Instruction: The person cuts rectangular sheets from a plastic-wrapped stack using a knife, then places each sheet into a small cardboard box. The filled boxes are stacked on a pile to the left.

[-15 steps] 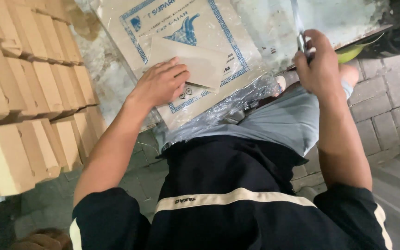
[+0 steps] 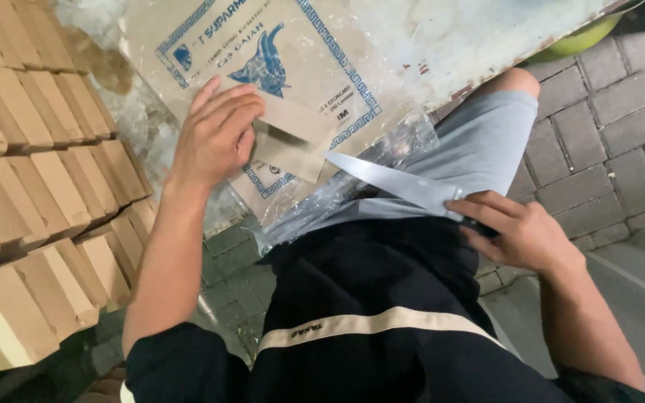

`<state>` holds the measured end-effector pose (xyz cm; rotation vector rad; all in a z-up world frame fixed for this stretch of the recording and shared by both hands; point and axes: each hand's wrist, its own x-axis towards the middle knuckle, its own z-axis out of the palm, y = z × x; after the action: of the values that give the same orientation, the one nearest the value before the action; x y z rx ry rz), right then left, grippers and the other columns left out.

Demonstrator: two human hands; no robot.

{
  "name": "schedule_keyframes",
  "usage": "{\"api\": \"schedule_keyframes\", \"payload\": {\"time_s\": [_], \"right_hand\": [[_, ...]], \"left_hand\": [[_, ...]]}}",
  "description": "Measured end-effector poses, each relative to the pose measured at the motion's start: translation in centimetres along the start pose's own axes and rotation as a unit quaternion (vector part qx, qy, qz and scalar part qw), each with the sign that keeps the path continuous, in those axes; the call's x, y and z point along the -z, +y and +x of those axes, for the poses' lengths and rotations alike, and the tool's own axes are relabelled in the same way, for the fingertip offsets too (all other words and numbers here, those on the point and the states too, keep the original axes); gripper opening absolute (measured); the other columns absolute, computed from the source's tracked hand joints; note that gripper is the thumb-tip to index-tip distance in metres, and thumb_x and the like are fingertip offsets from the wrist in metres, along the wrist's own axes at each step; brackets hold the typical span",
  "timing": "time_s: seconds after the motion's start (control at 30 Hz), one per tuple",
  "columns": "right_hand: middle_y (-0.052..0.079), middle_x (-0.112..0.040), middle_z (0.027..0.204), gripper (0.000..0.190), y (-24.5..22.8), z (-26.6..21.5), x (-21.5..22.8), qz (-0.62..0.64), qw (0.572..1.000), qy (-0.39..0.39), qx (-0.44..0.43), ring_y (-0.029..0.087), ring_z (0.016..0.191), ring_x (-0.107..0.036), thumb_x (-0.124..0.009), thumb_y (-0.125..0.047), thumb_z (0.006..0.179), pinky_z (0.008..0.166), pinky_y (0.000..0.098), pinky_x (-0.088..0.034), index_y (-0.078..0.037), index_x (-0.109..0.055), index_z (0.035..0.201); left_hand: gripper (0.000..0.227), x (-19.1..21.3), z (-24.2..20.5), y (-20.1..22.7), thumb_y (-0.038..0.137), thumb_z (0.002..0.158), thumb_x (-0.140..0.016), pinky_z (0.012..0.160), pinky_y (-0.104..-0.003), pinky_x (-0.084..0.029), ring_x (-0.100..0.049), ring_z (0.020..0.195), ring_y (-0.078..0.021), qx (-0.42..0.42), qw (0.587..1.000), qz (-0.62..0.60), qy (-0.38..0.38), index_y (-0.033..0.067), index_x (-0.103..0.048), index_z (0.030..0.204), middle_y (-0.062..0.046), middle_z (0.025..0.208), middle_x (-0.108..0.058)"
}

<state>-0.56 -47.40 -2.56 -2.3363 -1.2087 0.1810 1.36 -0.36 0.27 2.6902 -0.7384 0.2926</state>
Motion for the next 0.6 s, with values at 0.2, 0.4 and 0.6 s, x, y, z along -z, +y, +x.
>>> {"api": "schedule_keyframes", "payload": {"time_s": [0.2, 0.4, 0.6], "right_hand": [[0.005, -0.061, 0.11, 0.049, -3.5, 6.7, -2.1, 0.092, 0.984, -0.06, -0.144, 0.028, 0.06, -0.063, -0.066, -0.027, 0.088, 0.058, 0.0449, -0.054, -0.012, -0.052, 0.132], [0.009, -0.073, 0.097, 0.051, -3.8, 7.8, -5.7, 0.272, 0.903, -0.132, -0.306, 0.033, 0.099, -0.07, -0.078, -0.034, 0.075, 0.081, 0.044, -0.055, -0.018, -0.062, 0.121], [0.005, -0.068, 0.086, 0.035, -3.9, 9.1, -8.2, 0.468, 0.829, -0.074, -0.297, 0.017, 0.084, -0.062, -0.072, -0.018, 0.086, 0.081, 0.0385, -0.053, -0.004, -0.067, 0.117]], "left_hand": [[0.025, -0.1, 0.3, 0.6, -0.016, 0.083, -0.072, 0.121, -0.061, -0.018, -0.069, 0.119, -0.0302, -0.018, 0.999, -0.043, 0.01, 0.0008, -0.074, 0.102, -0.012, 0.111, -0.078], [0.032, -2.1, -2.8, 2.2, 0.016, 0.071, -0.06, 0.117, -0.064, 0.001, -0.046, 0.141, -0.0308, 0.134, 0.989, -0.048, -0.024, 0.0123, -0.075, 0.1, -0.012, 0.138, -0.065], [0.07, -7.1, 1.2, 6.4, 0.059, 0.103, -0.031, 0.105, -0.083, -0.007, -0.007, 0.144, -0.0586, 0.355, 0.933, 0.013, -0.062, 0.0147, -0.026, 0.158, -0.029, 0.159, -0.011]]}}
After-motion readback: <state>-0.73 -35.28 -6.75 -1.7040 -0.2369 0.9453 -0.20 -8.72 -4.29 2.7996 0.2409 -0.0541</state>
